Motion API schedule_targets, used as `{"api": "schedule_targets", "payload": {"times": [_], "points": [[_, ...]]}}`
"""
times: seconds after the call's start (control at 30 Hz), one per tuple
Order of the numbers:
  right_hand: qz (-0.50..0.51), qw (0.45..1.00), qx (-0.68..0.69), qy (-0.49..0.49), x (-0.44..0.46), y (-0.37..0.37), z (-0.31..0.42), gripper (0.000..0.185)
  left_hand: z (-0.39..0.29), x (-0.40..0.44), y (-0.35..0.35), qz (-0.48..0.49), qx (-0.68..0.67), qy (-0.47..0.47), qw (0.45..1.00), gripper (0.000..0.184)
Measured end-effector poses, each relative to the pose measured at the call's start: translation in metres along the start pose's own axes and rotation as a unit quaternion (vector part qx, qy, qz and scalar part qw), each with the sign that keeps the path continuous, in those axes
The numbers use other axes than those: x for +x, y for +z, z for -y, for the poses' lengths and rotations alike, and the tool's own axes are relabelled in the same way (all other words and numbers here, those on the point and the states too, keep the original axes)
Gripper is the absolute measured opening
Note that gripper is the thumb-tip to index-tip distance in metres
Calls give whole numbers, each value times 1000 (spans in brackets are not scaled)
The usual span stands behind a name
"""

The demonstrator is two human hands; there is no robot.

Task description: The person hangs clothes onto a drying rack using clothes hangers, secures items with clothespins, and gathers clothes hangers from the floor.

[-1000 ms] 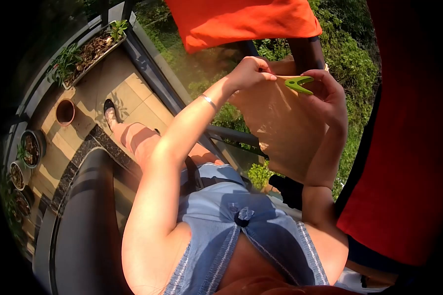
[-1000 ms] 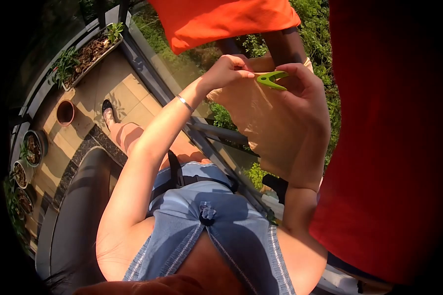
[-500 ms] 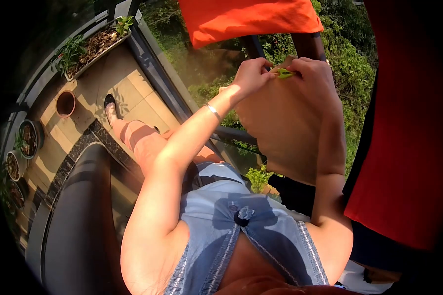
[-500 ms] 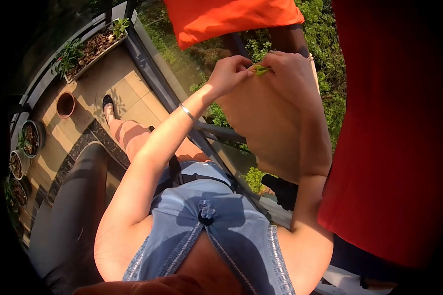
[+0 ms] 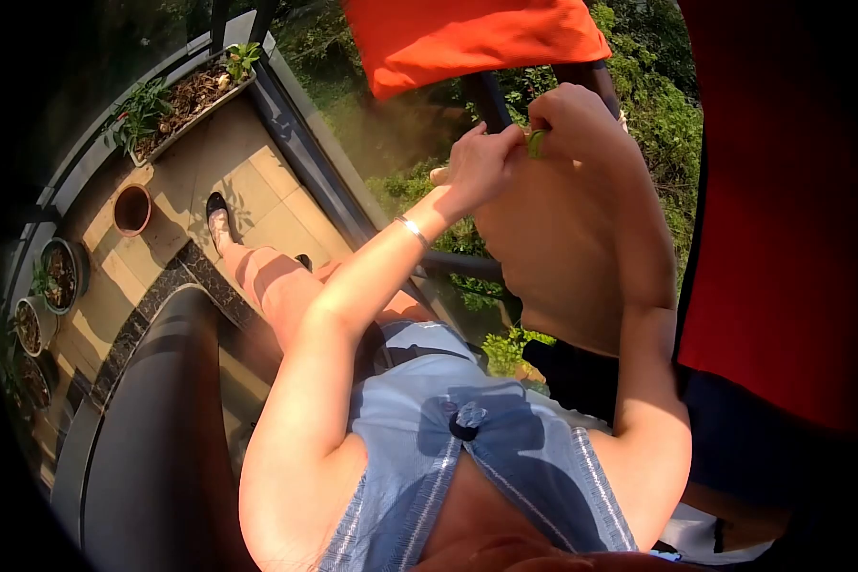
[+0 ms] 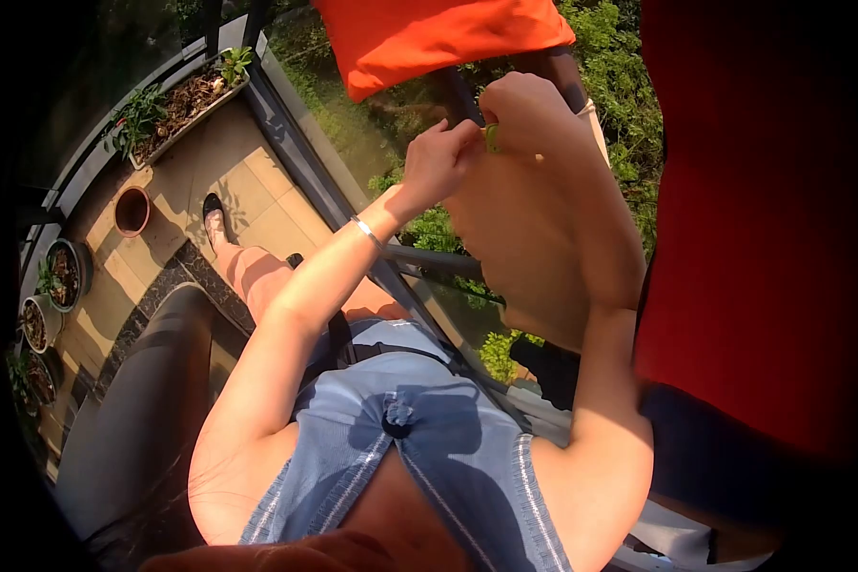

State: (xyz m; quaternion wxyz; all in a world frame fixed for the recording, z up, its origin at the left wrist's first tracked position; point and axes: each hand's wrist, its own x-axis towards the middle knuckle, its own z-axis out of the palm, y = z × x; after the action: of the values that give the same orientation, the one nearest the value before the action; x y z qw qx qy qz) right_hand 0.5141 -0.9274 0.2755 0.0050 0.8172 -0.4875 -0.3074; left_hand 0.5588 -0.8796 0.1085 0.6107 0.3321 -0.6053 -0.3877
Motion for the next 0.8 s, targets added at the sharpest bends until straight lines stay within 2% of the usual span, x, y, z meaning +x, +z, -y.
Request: {"api": "schedule_targets", "payload": {"times": [0.03,0.1,0.17,0.2,0.23,0.27,0.3,0.37,0.4,0.47,0.5,0.57,0.6,0.63,0.67,0.7,0.73,0.77,0.8], "points": [[58,997,-14,48,2,-5,3,8,1,-2,0,0,11,-12,1000,8],[54,997,-30,56,0,3,1,20,0,3,2,7,12,7,1000,8],[-102,994,30,38,-13,21,-1,38,-1,4,-1,-7,9,-55,998,6],[-185,979,82,32,-22,28,4,42,-1,5,-4,0,6,-38,999,6],[-268,954,132,22,-33,32,12,47,-1,6,-8,56,8,-80,995,8],[-272,932,238,35,-44,29,26,46,-3,10,-14,111,13,-122,986,12],[-277,897,342,46,-57,28,40,45,-11,13,-21,120,16,-105,987,12],[-264,838,477,26,-76,41,57,36,-40,27,-40,-90,-67,18,994,26],[-287,833,472,41,-84,47,63,36,-60,38,-50,-101,-68,102,987,32],[-348,646,679,13,-98,55,74,30,-110,54,-70,-110,-90,235,962,39],[-379,637,671,28,-104,56,77,30,-136,59,-79,-106,-112,288,945,40],[-310,443,839,60,-119,57,77,29,-187,61,-95,-70,-101,389,913,40],[-279,484,825,84,-128,74,72,31,-200,61,-87,-57,-76,453,886,41],[-392,389,828,99,-135,52,82,24,-212,60,-80,-47,-55,513,855,43],[-399,465,782,116,-150,53,83,21,-221,59,-81,57,9,535,843,45],[-399,535,731,141,-164,60,83,19,-226,66,-65,90,42,547,832,51],[-472,459,724,204,-159,95,95,30,-225,76,-53,124,87,538,829,52],[-410,367,818,169,-159,143,91,21,-221,90,-41,153,134,531,822,52],[-483,236,822,187,-170,152,100,23,-213,100,-31,137,133,534,823,56]]}}
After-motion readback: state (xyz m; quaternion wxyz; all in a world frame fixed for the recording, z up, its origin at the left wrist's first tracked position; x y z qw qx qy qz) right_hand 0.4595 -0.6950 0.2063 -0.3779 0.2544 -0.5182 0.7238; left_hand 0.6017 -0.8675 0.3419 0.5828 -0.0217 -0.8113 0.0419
